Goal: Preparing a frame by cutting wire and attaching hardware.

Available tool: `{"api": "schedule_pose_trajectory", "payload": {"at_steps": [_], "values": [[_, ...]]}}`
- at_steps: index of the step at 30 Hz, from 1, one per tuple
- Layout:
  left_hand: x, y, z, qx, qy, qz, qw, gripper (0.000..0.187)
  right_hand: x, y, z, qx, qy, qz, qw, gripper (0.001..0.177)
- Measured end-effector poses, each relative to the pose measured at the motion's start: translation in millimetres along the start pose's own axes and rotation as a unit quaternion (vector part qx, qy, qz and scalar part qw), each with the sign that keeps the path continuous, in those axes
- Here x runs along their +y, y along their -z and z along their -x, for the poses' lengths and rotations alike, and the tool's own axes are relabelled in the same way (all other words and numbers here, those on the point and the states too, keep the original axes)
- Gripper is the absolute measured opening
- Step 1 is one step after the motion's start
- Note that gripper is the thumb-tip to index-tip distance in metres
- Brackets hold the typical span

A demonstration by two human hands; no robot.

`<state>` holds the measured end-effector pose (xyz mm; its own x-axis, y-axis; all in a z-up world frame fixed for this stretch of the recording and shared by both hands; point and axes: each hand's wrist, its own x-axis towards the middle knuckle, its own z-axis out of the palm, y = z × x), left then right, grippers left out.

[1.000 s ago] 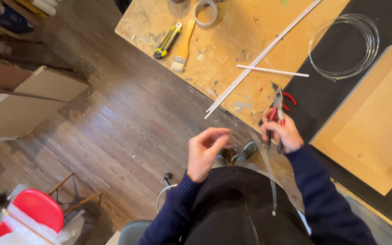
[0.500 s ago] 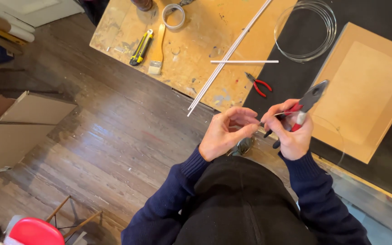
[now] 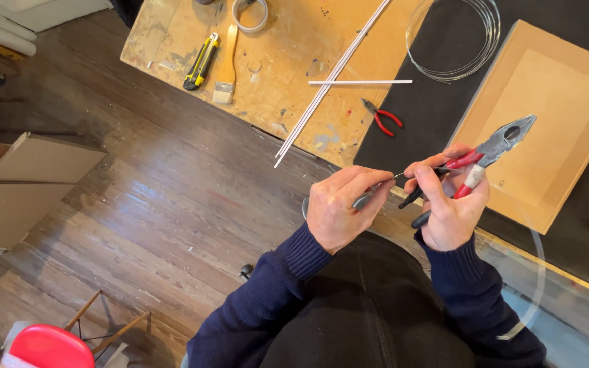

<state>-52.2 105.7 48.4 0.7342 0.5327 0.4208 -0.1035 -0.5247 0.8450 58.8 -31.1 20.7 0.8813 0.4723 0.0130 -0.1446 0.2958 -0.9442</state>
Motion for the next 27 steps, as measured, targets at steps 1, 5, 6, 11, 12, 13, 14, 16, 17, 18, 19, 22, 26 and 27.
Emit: {"api": "schedule_pose_trajectory", "payload": {"at_steps": [1, 5, 6, 11, 12, 13, 14, 16, 17, 18, 19, 22, 26, 27], "values": [[1, 0, -2, 0.0, -0.001, 0.0, 1.0, 0.017, -1, 0, 0, 0.0, 0.001, 0.0, 1.0, 0.038], [5, -2, -8, 0.008, -0.033, -0.044, 0.998, 0.019, 7, 24, 7, -0.034, -0.026, 0.015, 0.999, 0.037], [5, -2, -11, 0.011, -0.038, -0.055, 0.998, 0.02, 13, 35, 10, -0.061, -0.045, 0.035, 0.997, 0.035], [14, -4, -19, 0.008, -0.052, -0.064, 0.997, 0.02, 40, 74, 29, -0.04, -0.199, -0.042, 0.978, 0.027], [17, -5, -19, 0.001, -0.06, -0.066, 0.996, 0.02, 30, 70, 32, -0.017, -0.224, -0.082, 0.971, 0.028], [19, -5, -20, -0.002, -0.062, -0.066, 0.996, 0.02, 31, 70, 30, -0.016, -0.223, -0.084, 0.971, 0.028], [22, -5, -22, -0.011, -0.07, -0.07, 0.995, 0.02, 31, 70, 27, -0.025, -0.205, -0.09, 0.974, 0.029], [27, -4, -22, -0.026, -0.081, -0.07, 0.994, 0.02, 42, 76, 29, -0.029, -0.183, -0.098, 0.978, 0.031], [29, -5, -23, -0.034, -0.088, -0.067, 0.993, 0.021, 53, 85, 29, -0.052, -0.152, -0.026, 0.987, 0.031], [31, -7, -25, -0.042, -0.095, -0.064, 0.993, 0.021, 64, 94, 28, -0.075, -0.122, 0.047, 0.989, 0.031], [33, -6, -26, -0.045, -0.095, -0.063, 0.993, 0.021, 61, 91, 25, -0.073, -0.122, 0.047, 0.989, 0.031], [42, -4, -23, -0.053, -0.096, -0.06, 0.992, 0.02, 46, 80, 20, -0.074, -0.025, 0.298, 0.951, 0.024], [52, -4, -28, -0.066, -0.098, -0.046, 0.992, 0.018, 20, 56, -6, -0.072, 0.132, 0.479, 0.865, 0.018], [56, -4, -27, -0.07, -0.091, -0.039, 0.993, 0.018, 16, 53, -7, -0.078, 0.162, 0.505, 0.844, 0.018]]}}
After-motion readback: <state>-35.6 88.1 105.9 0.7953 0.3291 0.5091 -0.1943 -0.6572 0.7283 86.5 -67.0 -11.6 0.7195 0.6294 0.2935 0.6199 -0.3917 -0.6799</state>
